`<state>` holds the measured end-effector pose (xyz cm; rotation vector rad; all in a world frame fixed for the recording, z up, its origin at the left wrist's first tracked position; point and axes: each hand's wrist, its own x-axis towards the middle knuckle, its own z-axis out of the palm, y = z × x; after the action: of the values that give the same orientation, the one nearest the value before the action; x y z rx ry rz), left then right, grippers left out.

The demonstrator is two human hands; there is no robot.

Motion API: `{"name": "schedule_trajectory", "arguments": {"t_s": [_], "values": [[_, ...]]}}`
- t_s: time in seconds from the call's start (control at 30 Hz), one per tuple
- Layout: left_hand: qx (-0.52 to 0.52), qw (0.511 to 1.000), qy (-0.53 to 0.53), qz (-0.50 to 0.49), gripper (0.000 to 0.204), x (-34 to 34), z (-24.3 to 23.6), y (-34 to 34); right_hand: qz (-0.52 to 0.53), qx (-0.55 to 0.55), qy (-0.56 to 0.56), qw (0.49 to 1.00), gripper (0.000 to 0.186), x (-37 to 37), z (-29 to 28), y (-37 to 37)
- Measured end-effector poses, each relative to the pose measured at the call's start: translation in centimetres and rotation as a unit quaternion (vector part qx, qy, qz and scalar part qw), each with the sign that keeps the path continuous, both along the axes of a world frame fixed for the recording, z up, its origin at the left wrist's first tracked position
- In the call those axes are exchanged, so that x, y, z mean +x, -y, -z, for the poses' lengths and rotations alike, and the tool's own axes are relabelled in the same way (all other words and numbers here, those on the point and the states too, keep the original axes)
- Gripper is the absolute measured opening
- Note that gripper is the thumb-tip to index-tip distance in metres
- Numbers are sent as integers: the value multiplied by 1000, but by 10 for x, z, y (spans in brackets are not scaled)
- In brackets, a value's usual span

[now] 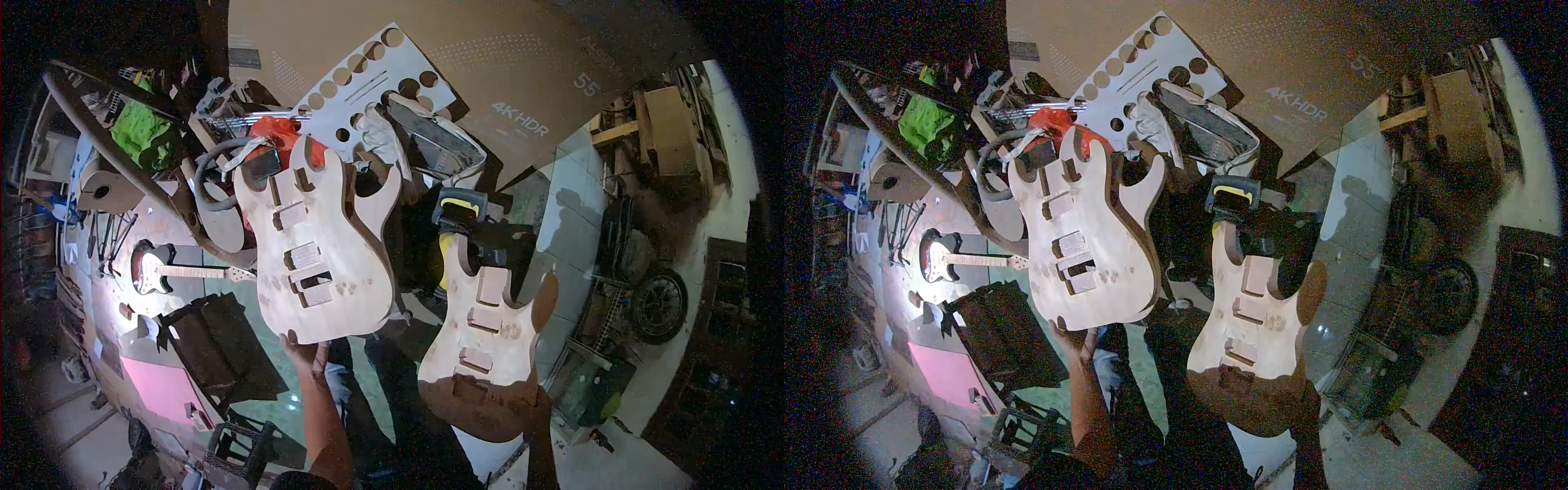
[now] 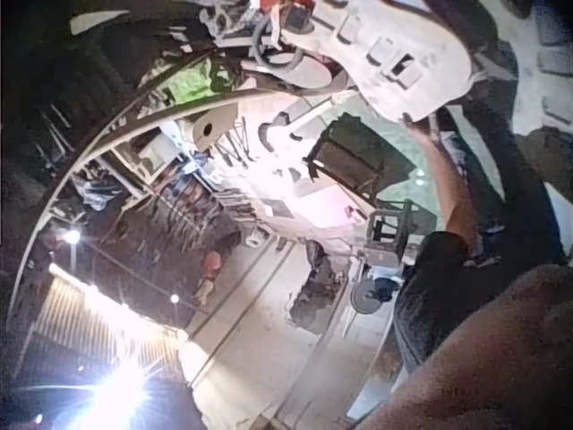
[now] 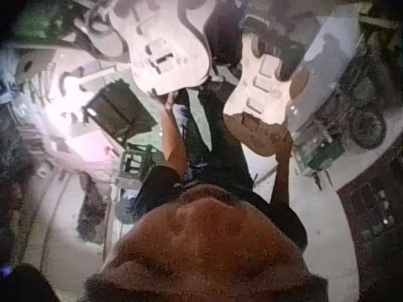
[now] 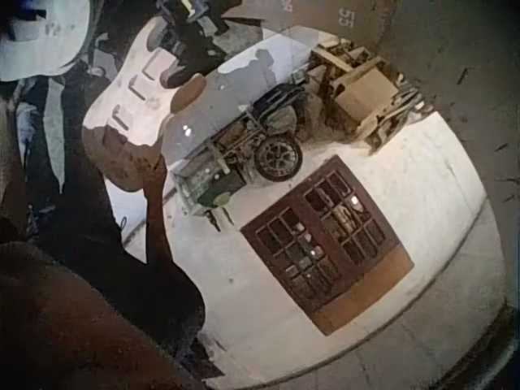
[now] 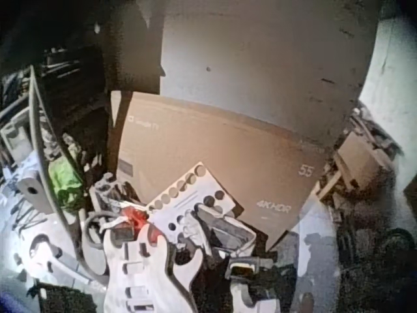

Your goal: The person sands the surfaces and edges of a wooden electric guitar body using a sanding block, turning the body over and around to reach different sides.

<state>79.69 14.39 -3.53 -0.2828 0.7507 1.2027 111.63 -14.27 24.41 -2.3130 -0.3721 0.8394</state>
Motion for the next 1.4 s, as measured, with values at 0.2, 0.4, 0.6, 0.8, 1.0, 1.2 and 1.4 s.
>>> {"name": "schedule_trajectory", "arguments": {"t_s": [0.2,0.4,0.6,0.8,1.0,1.2,1.4], "values": [[-16,1000,-10,-14,80,-20,6,-1,-142,-68,126,979,40,15,36,58],[-304,729,-608,84,64,-24,-3,46,-79,75,95,990,38,-10,-29,9],[139,914,-224,308,46,-6,-133,55,-154,199,-78,965,39,-34,-125,-48],[270,858,-279,337,55,13,-240,62,-238,252,-139,927,43,-52,-150,-71],[188,909,-317,195,60,-52,-275,78,-318,296,-136,891,25,-87,-151,-108],[152,917,-332,160,55,-163,-305,128,-319,295,-231,871,32,-164,-140,-128],[158,921,-352,61,43,-264,-338,210,-444,258,-230,826,32,-249,-134,-118]]}}
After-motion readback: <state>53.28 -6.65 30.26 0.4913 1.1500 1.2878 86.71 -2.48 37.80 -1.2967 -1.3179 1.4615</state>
